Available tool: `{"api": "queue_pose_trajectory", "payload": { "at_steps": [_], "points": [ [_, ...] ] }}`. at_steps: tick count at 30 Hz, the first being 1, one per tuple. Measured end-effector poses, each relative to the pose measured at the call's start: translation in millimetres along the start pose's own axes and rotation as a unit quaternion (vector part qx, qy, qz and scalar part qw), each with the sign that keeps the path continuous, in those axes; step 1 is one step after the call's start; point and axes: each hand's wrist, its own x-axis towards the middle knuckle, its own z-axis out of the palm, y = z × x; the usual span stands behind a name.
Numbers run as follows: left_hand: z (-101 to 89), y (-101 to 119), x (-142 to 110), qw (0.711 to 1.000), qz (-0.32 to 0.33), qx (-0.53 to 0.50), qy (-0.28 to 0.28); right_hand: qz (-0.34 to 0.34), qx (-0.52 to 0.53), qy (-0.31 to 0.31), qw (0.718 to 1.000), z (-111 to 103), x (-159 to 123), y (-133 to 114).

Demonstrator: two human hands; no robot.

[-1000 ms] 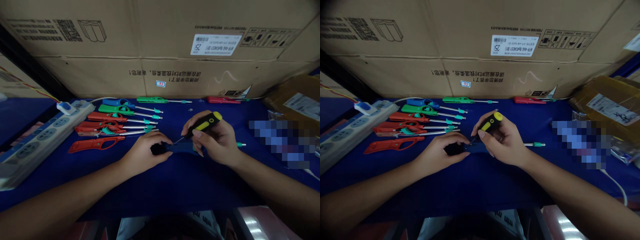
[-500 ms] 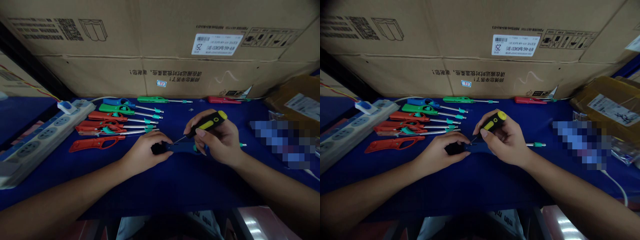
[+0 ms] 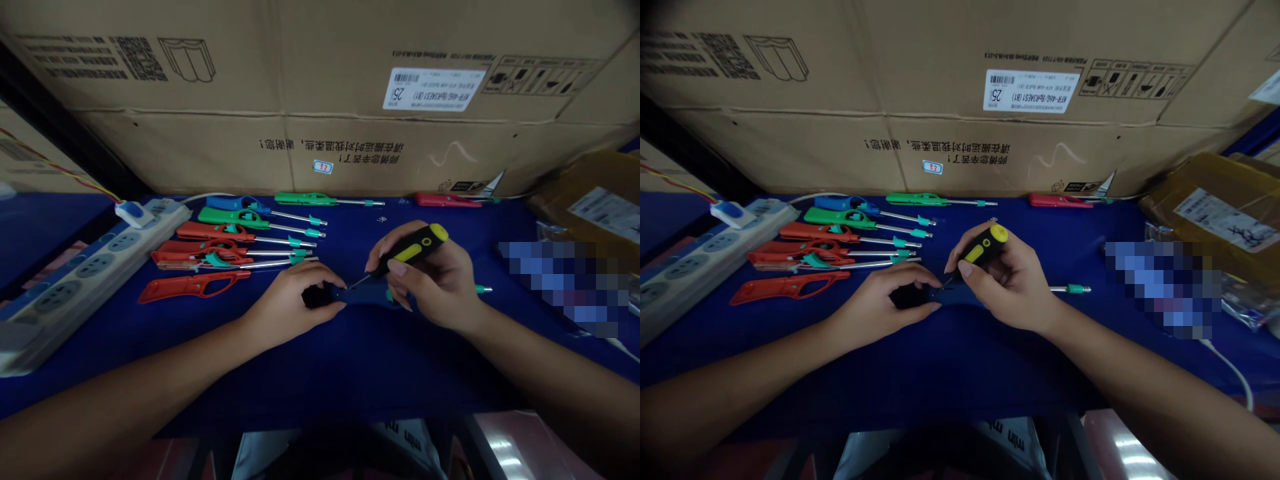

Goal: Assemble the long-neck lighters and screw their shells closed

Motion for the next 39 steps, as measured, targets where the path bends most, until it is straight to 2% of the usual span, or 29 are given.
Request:
{"api": "queue_pose_trajectory", "payload": {
  "at_steps": [12,26,29,32,36,39],
  "points": [
    [-0.5,0.6,0.1,1.000,0.004,-0.005,0.001,-0.012,0.004,0.003,1.000,0.7,-0.7,0.4],
    [1.0,-1.3,0.1,1.000,0.000,-0.004,0.009,0.019,-0.039,-0.014,0.999,4.2,0.1,-5.6],
    [2.0,-2.7,-0.4,1.000,-0.003,0.007,0.013,0.005,-0.090,-0.008,0.996,6.8,4.2,-7.6],
    [2.1,-2.9,-0.2,1.000,0.000,0.013,0.015,-0.006,-0.190,-0.011,0.982,6.4,12.9,-17.9],
    [1.5,-1.6,0.7,1.000,-0.001,0.014,0.007,-0.006,-0.292,-0.109,0.950,2.0,28.0,-41.3],
    [1.4,-1.5,0.8,1.000,-0.001,0.017,0.004,-0.046,-0.343,-0.149,0.926,1.5,36.3,-49.4]
  ]
}}
